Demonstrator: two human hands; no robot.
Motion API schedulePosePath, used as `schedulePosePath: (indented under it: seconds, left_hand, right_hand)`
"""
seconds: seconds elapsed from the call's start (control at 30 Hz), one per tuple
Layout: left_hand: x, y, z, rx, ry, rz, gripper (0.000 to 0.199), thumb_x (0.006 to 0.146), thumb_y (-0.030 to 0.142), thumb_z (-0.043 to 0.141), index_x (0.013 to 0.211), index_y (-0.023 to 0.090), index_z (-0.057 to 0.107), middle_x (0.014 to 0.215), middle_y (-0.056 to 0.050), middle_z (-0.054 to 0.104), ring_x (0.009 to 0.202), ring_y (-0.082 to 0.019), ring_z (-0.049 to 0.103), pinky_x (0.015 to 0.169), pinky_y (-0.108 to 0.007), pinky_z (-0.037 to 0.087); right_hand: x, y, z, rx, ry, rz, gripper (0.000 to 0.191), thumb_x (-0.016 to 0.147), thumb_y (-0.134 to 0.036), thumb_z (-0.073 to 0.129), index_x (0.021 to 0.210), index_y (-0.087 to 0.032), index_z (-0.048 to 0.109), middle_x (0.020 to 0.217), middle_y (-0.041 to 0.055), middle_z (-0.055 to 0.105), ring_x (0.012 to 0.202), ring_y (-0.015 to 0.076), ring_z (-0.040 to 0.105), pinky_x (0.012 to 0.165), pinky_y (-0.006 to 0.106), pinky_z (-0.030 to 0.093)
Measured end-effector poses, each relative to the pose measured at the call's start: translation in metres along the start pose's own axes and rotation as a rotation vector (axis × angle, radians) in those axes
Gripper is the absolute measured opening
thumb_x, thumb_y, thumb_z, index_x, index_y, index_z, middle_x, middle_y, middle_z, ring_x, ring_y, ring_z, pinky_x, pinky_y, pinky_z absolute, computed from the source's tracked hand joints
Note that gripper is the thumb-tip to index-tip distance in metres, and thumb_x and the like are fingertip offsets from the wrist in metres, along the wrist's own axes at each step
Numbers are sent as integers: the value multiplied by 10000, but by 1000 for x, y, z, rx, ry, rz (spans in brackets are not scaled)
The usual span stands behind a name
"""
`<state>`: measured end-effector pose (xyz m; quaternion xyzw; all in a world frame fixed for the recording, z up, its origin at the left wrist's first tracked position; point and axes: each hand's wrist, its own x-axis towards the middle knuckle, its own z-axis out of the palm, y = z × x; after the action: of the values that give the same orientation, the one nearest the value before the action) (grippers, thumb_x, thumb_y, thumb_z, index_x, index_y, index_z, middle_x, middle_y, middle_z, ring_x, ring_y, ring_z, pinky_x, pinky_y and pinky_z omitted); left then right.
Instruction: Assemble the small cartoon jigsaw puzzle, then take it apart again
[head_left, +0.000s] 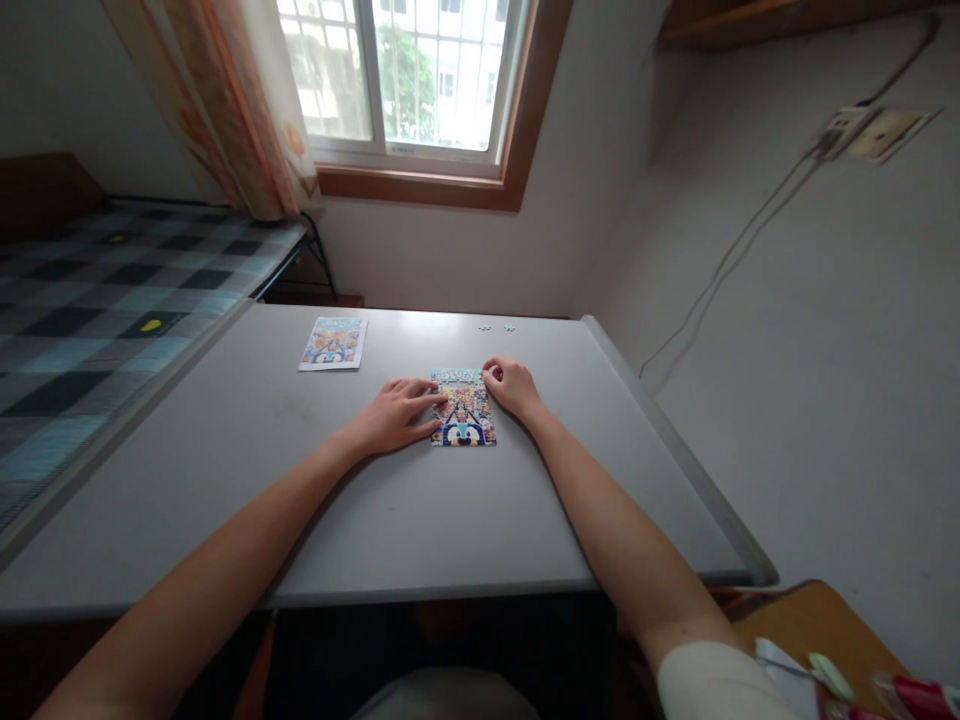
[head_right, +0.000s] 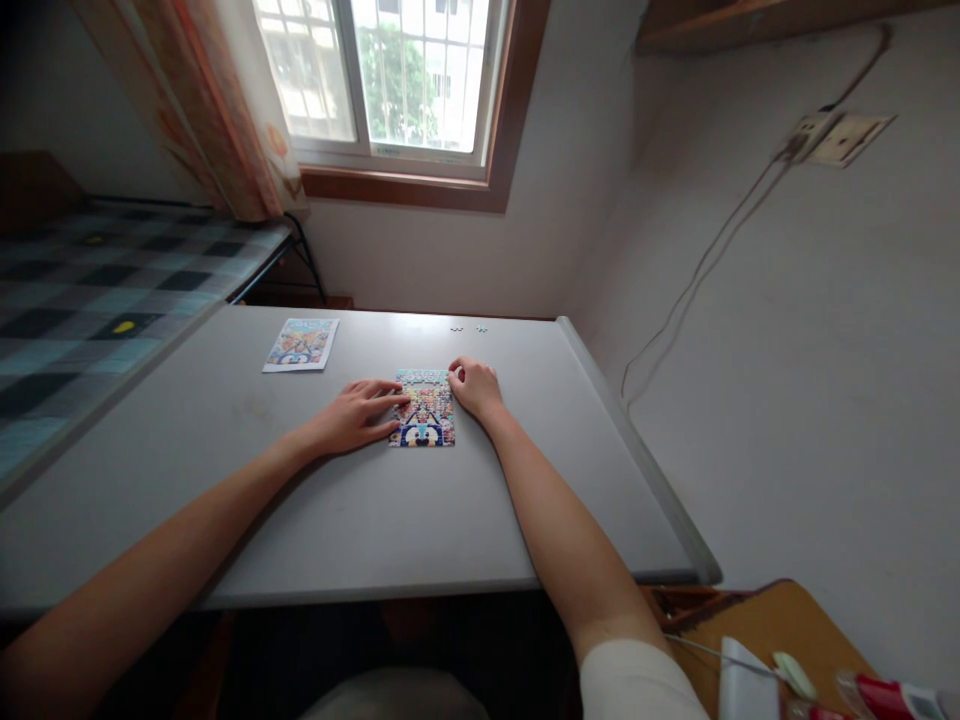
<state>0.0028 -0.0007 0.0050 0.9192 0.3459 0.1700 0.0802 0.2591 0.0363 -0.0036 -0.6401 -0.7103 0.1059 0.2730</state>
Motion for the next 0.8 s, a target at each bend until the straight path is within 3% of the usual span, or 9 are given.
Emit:
schedulePosePath:
  seconds: [0.8]
  left_hand:
    - [0,1,-1,-6,1,5,429,911,448,507,1321,325,544,1357,-53,512,1221,-258,480,1063,-449,328]
  right_hand:
    - [-2,-3,0,-37,-5,-22,163,822,-254,534,904,-226,672,711,-5,642,720,163,564,758,285,368]
